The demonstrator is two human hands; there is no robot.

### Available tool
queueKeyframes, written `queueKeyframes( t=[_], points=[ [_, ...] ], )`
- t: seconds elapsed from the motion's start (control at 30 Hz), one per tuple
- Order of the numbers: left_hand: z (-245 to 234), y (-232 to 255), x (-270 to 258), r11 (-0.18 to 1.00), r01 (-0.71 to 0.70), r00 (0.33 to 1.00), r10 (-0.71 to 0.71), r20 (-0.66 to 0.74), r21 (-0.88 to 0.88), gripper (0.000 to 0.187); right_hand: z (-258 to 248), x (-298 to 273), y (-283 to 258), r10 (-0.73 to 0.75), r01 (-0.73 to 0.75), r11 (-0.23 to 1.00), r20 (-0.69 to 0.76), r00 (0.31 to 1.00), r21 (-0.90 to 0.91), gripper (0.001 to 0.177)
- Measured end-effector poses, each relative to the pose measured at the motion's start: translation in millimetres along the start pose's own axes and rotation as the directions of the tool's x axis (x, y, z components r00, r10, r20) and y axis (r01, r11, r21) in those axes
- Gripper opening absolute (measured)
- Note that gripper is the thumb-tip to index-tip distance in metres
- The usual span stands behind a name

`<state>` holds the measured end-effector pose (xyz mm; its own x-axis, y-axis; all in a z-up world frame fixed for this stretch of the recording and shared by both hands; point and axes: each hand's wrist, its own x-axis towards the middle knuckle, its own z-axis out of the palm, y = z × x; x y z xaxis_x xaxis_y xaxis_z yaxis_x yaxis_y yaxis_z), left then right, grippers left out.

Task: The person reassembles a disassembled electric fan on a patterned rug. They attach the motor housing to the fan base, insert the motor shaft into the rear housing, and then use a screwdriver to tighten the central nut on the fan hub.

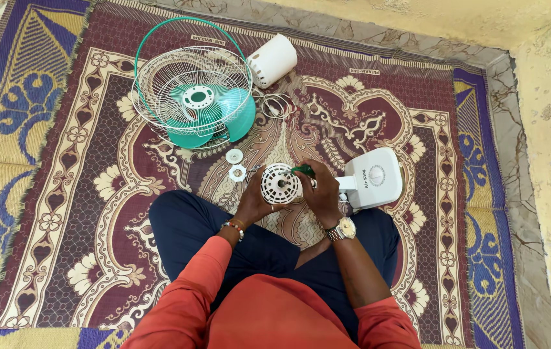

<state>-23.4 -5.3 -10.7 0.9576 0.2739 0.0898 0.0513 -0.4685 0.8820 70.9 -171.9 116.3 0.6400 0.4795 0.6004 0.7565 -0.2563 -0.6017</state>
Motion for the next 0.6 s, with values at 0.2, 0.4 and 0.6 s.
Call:
queueKeyframes(
  t=[0.2,0.4,0.6],
  points=[
    [-1,1,0,1.000,0.006,1.000,-0.006,-0.001,-0.020,0.131,1,7,-5,-0.037,0.038,0.999,0.042,0.998,-0.033,0.035],
    [-3,4,3,0.999,0.043,0.999,-0.043,0.021,-0.003,0.131,-6,25,-19,-0.116,0.121,0.992,0.177,0.977,-0.020,0.032],
    [-8,10,15,0.984,0.023,0.996,-0.037,0.076,0.179,0.139,-13,42,-18,-0.095,0.041,0.985,0.336,0.937,0.165,0.038]
  ],
)
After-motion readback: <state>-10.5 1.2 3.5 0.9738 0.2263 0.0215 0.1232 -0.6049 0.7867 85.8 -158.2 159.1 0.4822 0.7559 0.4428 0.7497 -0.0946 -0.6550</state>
